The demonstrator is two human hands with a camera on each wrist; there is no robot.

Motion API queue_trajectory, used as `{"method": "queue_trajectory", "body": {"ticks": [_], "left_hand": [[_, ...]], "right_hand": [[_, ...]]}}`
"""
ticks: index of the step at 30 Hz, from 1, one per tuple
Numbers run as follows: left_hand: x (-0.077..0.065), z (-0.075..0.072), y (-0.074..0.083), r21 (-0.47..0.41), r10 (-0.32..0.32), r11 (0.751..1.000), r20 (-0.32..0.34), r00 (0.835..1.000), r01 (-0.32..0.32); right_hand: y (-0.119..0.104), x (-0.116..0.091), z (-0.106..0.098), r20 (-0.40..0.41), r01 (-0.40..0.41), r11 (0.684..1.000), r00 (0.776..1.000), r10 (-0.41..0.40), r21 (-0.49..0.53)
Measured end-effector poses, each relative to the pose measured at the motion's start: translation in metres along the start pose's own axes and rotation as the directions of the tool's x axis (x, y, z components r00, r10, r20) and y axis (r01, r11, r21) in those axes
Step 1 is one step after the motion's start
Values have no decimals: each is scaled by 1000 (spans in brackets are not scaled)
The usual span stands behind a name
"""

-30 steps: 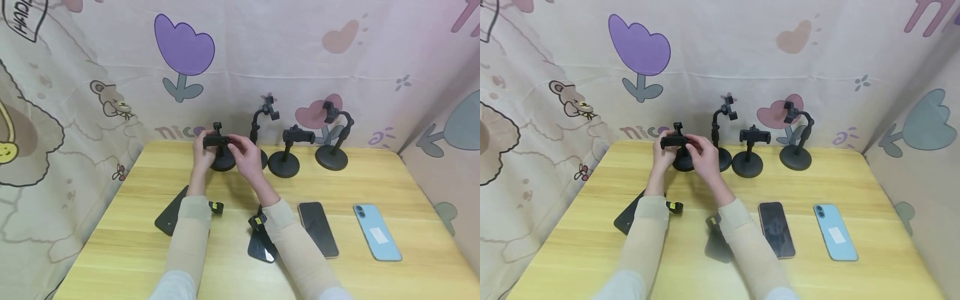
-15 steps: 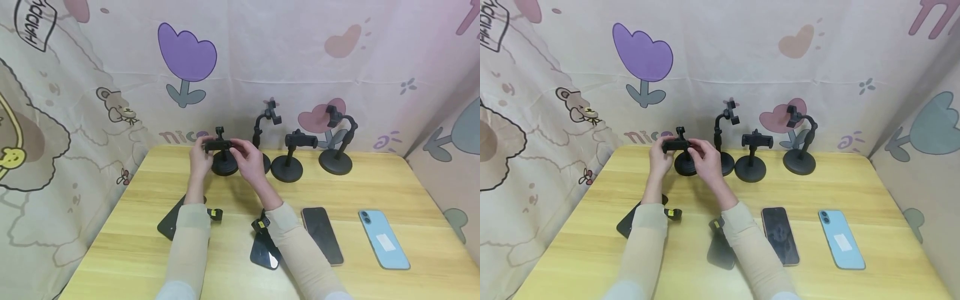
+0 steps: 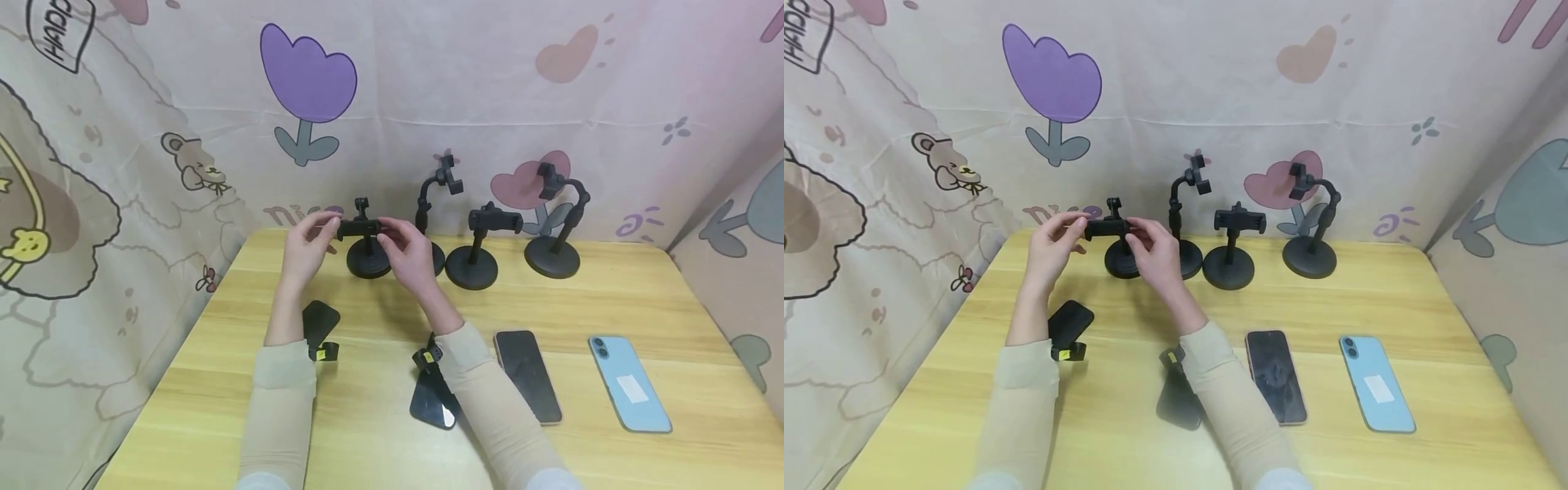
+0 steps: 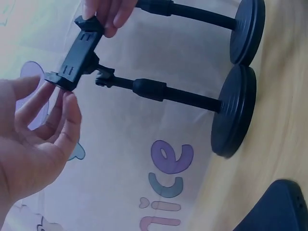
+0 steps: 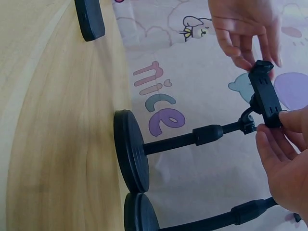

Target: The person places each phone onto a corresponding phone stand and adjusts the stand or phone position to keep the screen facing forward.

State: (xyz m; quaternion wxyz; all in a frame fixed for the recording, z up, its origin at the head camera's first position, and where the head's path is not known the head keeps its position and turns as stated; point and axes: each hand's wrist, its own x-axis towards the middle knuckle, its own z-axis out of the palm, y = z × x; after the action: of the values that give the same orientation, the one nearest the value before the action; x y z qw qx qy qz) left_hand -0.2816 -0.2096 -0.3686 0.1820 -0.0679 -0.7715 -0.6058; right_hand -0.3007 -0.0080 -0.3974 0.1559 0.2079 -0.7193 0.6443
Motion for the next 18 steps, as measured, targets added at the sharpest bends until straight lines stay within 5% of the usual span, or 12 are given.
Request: {"method": "queue_trajectory", "body": {"ticks": [5,18], "left_hand": [[0,0,0,67,36,997,54,998,-40],[-3,-7,-3,163,54,985,12,998,-55]], "right_hand": [[-1,1,-2,8,-20,1000,1000,20,-15],[-3,0,0,4,-13,1000,1000,13,11]]}}
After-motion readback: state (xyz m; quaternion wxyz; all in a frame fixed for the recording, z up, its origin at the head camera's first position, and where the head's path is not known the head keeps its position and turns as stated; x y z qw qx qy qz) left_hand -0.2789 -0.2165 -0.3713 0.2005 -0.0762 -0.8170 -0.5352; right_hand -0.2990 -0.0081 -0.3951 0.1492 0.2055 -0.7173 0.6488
